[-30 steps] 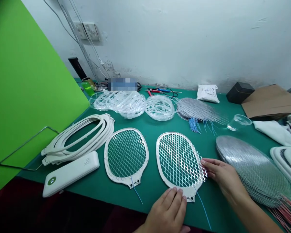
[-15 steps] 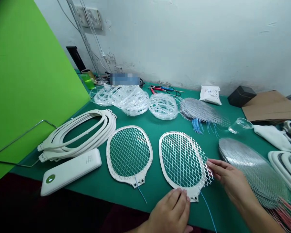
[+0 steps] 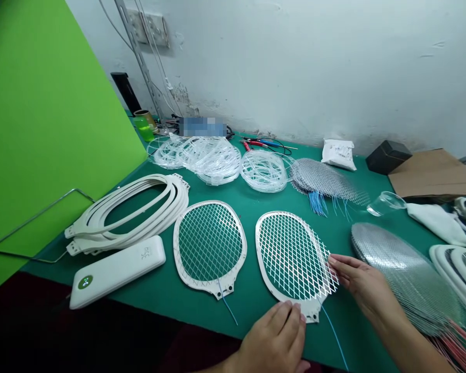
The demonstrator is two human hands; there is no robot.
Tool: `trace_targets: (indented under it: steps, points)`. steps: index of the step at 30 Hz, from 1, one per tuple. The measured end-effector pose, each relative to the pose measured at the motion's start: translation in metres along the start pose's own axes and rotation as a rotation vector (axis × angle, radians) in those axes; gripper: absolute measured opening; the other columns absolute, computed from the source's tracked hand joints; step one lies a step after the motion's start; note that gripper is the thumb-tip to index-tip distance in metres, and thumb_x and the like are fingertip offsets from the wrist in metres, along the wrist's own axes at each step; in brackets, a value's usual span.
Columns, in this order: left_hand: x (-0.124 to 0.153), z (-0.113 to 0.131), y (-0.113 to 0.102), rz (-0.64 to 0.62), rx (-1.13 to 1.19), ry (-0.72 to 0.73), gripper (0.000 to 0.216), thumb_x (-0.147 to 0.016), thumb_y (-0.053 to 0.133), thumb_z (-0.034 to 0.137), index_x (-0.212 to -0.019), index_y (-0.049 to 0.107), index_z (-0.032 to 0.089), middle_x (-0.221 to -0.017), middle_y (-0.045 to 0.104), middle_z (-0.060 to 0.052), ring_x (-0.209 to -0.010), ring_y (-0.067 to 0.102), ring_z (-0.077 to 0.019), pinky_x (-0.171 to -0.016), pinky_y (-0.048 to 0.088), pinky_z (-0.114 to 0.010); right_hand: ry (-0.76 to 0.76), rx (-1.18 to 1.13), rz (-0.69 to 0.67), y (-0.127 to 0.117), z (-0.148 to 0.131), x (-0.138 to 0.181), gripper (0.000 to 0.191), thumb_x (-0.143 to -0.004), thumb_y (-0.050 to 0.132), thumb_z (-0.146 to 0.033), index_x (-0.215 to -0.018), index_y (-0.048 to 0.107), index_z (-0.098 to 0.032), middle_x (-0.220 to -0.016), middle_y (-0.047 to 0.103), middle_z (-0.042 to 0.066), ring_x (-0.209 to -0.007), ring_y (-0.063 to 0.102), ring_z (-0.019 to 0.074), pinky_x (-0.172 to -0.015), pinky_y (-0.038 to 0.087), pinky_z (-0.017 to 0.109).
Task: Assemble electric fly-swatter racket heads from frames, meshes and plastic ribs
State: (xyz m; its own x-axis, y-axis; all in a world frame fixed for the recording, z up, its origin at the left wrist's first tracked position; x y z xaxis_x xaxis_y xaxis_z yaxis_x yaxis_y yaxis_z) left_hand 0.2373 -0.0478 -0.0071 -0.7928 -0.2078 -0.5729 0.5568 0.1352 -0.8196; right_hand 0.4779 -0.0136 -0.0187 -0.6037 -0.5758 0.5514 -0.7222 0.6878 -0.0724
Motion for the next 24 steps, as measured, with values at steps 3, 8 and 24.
trace_targets:
  steps: [3,8,24]
  points:
    - [-0.001,-0.001,-0.003,0.014,0.007,-0.009,0.06,-0.098,0.044,0.049,-0.128,0.058,-0.001,-0.129,0.062,-0.02,-0.118,0.057,-0.031,-0.106,0.042,-0.041,-0.006,0.002,0.015,0.0,-0.004,0.003,0.025,-0.058,0.087,-0.009,-0.081,0.077,-0.015,-0.078,0.075,0.006,-0.068,0.069,0.0158,-0.061,0.059,0.017]
    - [-0.002,-0.001,-0.004,-0.006,0.005,-0.008,0.058,-0.099,0.043,0.047,-0.129,0.058,0.0,-0.13,0.061,-0.019,-0.119,0.057,-0.03,-0.106,0.042,-0.04,0.003,-0.008,-0.003,0.0,-0.006,0.006,0.021,-0.062,0.087,-0.014,-0.081,0.078,-0.019,-0.08,0.076,0.005,-0.07,0.07,0.0154,-0.064,0.058,0.015]
    - [0.002,0.001,-0.001,-0.036,-0.004,-0.017,0.061,-0.099,0.044,0.049,-0.132,0.054,-0.002,-0.135,0.056,-0.022,-0.125,0.052,-0.0319,-0.11,0.038,-0.042,-0.058,0.18,0.068,0.002,-0.013,0.009,0.014,-0.068,0.084,-0.019,-0.079,0.077,-0.018,-0.084,0.076,0.007,-0.077,0.07,0.0197,-0.065,0.06,0.02]
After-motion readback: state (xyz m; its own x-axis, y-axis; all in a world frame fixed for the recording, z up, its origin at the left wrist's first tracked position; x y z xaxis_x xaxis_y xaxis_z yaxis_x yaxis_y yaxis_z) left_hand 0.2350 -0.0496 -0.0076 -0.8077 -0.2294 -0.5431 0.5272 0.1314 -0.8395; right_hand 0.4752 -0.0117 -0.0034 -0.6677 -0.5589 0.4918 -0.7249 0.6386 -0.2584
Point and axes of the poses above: each hand's wrist, its own x-axis away from the middle knuckle, its own y-axis out of the palm, z = x × y, the point moved 7 cm from there along -x, towards the middle knuckle
